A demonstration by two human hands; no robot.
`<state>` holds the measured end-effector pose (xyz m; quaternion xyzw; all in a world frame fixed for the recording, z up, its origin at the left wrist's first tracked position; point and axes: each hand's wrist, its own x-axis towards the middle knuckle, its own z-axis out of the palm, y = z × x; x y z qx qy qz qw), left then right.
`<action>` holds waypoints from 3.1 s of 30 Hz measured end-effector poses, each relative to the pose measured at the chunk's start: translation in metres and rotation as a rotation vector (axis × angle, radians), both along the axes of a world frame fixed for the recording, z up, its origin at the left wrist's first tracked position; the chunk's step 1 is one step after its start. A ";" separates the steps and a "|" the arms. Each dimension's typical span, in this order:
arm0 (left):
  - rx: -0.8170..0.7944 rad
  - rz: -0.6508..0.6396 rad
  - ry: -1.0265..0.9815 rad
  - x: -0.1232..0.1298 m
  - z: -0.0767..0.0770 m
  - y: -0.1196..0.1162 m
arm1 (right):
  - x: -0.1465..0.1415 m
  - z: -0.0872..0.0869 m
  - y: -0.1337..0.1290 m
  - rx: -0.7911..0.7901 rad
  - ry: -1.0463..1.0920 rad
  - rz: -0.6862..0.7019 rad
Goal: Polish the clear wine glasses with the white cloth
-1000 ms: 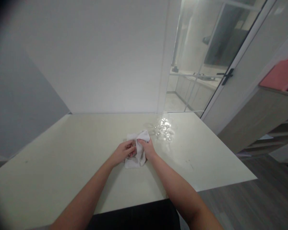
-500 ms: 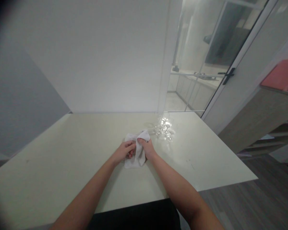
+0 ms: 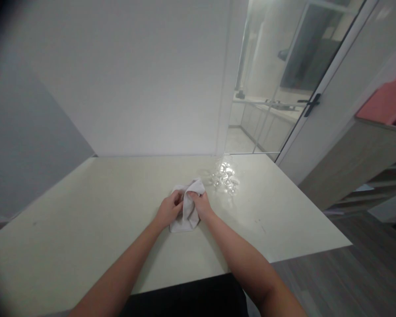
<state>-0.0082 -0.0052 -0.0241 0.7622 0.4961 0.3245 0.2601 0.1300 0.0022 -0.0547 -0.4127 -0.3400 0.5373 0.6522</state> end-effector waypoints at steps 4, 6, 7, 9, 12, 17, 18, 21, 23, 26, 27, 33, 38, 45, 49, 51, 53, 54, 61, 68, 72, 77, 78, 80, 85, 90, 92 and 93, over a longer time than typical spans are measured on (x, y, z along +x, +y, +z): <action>-0.268 -0.108 -0.312 -0.003 0.003 0.004 | 0.003 0.000 0.002 -0.058 -0.012 -0.038; -0.429 -0.168 -0.438 -0.006 0.005 0.005 | 0.004 0.002 0.002 -0.056 -0.006 -0.050; -0.490 -0.201 -0.464 -0.007 0.006 0.005 | 0.005 0.003 0.002 -0.044 -0.008 -0.045; -0.566 -0.279 -0.454 -0.007 0.009 0.003 | 0.006 0.004 -0.001 -0.016 -0.017 0.024; -0.589 -0.355 -0.402 -0.005 0.010 -0.002 | 0.005 0.006 -0.005 0.009 -0.012 0.163; -0.305 -0.220 -0.273 -0.001 0.007 -0.002 | 0.001 0.005 -0.002 0.062 0.014 0.003; -0.209 -0.175 -0.225 -0.001 0.006 -0.001 | 0.000 0.005 -0.001 0.070 0.011 -0.028; 0.000 -0.064 -0.099 -0.002 0.004 0.001 | -0.002 0.004 0.001 0.094 -0.007 -0.062; 0.007 -0.055 -0.106 -0.003 0.003 0.002 | -0.002 0.004 0.001 0.097 -0.010 -0.066; -0.227 -0.164 -0.258 -0.003 0.003 0.001 | 0.001 0.004 -0.001 0.057 -0.009 -0.076; -0.346 -0.221 -0.315 -0.003 0.004 0.000 | 0.002 0.004 -0.001 0.046 -0.010 -0.066; -0.565 -0.337 -0.373 -0.003 0.007 -0.005 | 0.004 0.006 -0.002 0.042 0.012 0.007; -0.166 -0.152 -0.250 -0.003 0.006 -0.003 | 0.002 0.005 0.004 -0.016 0.020 -0.109; -0.108 -0.036 -0.324 -0.002 -0.004 0.004 | 0.003 0.002 0.004 0.011 0.020 -0.161; -0.221 0.122 -0.584 -0.004 -0.002 0.010 | 0.004 0.009 0.003 -0.012 0.244 -0.063; -0.271 0.187 -0.682 -0.006 0.000 0.013 | 0.007 0.015 0.002 -0.029 0.397 0.078; -0.315 0.221 -0.773 -0.008 0.000 0.015 | 0.013 0.021 0.000 -0.048 0.516 0.146; -0.337 0.233 -0.825 -0.009 -0.001 0.016 | 0.016 0.024 -0.001 -0.054 0.560 0.146; -0.381 0.139 -0.788 -0.005 0.004 0.009 | 0.036 0.029 -0.007 -0.038 0.657 0.248; -0.382 -0.099 -0.660 0.004 0.014 -0.002 | 0.030 0.031 -0.007 -0.040 0.275 0.117; -0.430 -0.115 -0.656 0.006 0.011 -0.004 | 0.026 0.033 -0.009 -0.050 0.128 0.107; -0.469 -0.161 -0.660 0.004 0.007 -0.003 | 0.024 0.032 -0.009 -0.087 0.149 0.161; -0.471 -0.163 -0.659 0.004 0.007 -0.002 | 0.025 0.032 -0.009 -0.089 0.156 0.160; -0.474 -0.164 -0.661 0.004 0.008 -0.003 | 0.025 0.032 -0.009 -0.090 0.184 0.172; -0.474 -0.161 -0.644 0.004 0.011 -0.004 | 0.024 0.032 -0.011 -0.103 0.242 0.218; -0.461 -0.175 -0.635 0.003 0.010 -0.002 | 0.022 0.033 -0.012 -0.101 0.182 0.159; -0.460 -0.178 -0.631 0.003 0.010 -0.002 | 0.021 0.033 -0.011 -0.097 0.187 0.179; -0.464 -0.177 -0.628 0.003 0.009 -0.002 | 0.021 0.033 -0.011 -0.099 0.190 0.194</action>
